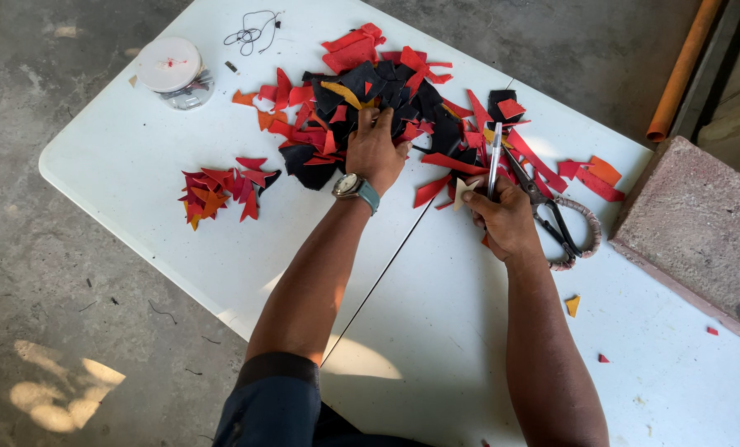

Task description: The person uses large shears to trim small pieces of red and black leather, and marks them with a pen while working on a table.

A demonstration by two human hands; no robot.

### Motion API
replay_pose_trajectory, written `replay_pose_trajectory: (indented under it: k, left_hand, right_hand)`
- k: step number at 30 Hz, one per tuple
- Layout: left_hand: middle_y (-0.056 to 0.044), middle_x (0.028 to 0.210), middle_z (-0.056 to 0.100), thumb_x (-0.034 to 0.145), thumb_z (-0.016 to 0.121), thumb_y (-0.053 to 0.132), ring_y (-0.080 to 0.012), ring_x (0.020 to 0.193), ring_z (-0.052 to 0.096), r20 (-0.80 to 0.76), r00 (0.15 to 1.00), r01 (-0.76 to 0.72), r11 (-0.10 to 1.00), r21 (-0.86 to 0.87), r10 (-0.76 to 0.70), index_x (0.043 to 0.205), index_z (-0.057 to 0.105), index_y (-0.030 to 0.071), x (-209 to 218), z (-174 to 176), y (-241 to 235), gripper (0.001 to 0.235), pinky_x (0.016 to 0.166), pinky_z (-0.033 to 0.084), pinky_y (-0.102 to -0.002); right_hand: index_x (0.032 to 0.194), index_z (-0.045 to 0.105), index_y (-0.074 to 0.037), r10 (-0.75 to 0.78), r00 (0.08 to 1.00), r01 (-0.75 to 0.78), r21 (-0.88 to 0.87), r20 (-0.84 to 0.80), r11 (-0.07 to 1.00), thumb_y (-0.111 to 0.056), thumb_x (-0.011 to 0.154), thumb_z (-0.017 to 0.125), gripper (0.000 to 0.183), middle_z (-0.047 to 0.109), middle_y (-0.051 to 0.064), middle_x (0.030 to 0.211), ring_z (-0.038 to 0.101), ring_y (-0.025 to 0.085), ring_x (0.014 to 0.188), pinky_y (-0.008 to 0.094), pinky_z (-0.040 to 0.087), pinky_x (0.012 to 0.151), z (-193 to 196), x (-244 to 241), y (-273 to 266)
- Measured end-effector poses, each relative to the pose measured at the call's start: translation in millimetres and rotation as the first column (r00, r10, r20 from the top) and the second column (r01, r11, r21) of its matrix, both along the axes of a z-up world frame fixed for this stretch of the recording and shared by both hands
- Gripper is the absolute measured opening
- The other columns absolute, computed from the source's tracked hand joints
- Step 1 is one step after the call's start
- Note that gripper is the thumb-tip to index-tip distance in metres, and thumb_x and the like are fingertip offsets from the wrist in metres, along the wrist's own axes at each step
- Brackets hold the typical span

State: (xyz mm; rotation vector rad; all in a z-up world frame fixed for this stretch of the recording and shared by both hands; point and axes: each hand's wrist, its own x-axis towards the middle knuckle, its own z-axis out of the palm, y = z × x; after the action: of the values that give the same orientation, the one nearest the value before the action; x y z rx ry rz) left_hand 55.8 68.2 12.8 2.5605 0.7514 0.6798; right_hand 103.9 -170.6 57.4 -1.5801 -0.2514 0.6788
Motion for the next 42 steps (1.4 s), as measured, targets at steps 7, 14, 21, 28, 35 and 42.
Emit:
replay_pose_trajectory:
  k: [7,14,21,28,35,42]
  left_hand:
    - [-0.013,0.119,0.064,0.101,0.063,0.013,-0.0319,0.101,0.070,0.034,0.996,0.091,0.989,-0.113,-0.088,0.120,0.068,0.008,-6.7,-8.2,1.7,0.021,0.083,0.060,-0.040]
    - [-0.010,0.093,0.077,0.098,0.065,0.012,-0.0216,0.081,0.075,0.328,0.943,0.211,0.874,-0.437,-0.064,0.107,0.072,0.005,-23.1,-1.4,-16.9,0.014,0.070,0.060,-0.034]
    - [-0.012,0.093,0.079,0.089,0.079,0.023,-0.0164,0.081,0.077,0.346,0.932,0.260,0.868,-0.424,-0.110,0.106,0.075,0.004,-24.4,2.5,-24.9,0.027,0.067,0.062,-0.028]
    - [-0.014,0.096,0.078,0.092,0.073,0.017,-0.0230,0.084,0.078,0.334,0.939,0.026,0.955,-0.294,0.077,0.105,0.077,0.004,1.6,20.3,58.5,0.019,0.072,0.063,-0.033]
    - [-0.020,0.101,0.076,0.089,0.075,0.014,-0.0313,0.092,0.076,0.266,0.944,-0.120,0.955,-0.271,0.194,0.111,0.071,-0.002,36.4,23.1,123.6,0.028,0.082,0.061,-0.038]
    - [-0.021,0.131,0.059,0.084,0.082,0.022,-0.0372,0.113,0.066,-0.012,0.963,-0.259,0.908,-0.330,0.270,0.131,0.057,0.000,64.3,23.8,145.9,0.058,0.090,0.059,-0.041]
  right_hand:
    - [0.105,0.065,-0.004,0.005,1.000,-0.004,0.015,-0.005,1.000,-0.001,0.090,0.072,0.017,0.061,0.001,0.078,0.048,0.009,0.062,0.026,0.039,0.056,-5.2,1.0,-1.0]
    - [0.105,0.065,-0.005,0.003,1.000,-0.003,0.004,0.013,1.000,0.000,0.089,0.072,0.019,0.060,0.001,0.077,0.049,0.008,0.062,0.025,0.039,0.056,-4.0,-0.1,-0.9]
    - [0.105,0.064,-0.005,0.005,1.000,-0.005,0.015,0.013,1.000,0.001,0.089,0.072,0.019,0.060,0.001,0.077,0.048,0.009,0.061,0.026,0.039,0.055,0.0,-3.2,-0.3]
    - [0.105,0.064,-0.004,0.001,1.000,-0.001,-0.017,0.022,1.000,0.001,0.090,0.070,0.016,0.059,0.002,0.075,0.047,0.009,0.061,0.026,0.039,0.055,0.3,-1.7,0.5]
    - [0.106,0.063,-0.003,0.015,1.000,-0.015,0.016,0.022,1.000,0.002,0.091,0.069,0.017,0.058,0.002,0.076,0.047,0.009,0.061,0.026,0.039,0.055,-4.7,0.8,0.8]
    - [0.103,0.063,-0.002,0.004,1.000,-0.002,0.052,-0.023,0.999,0.002,0.090,0.069,0.015,0.060,0.003,0.079,0.046,0.009,0.061,0.026,0.039,0.055,-9.2,4.7,2.0]
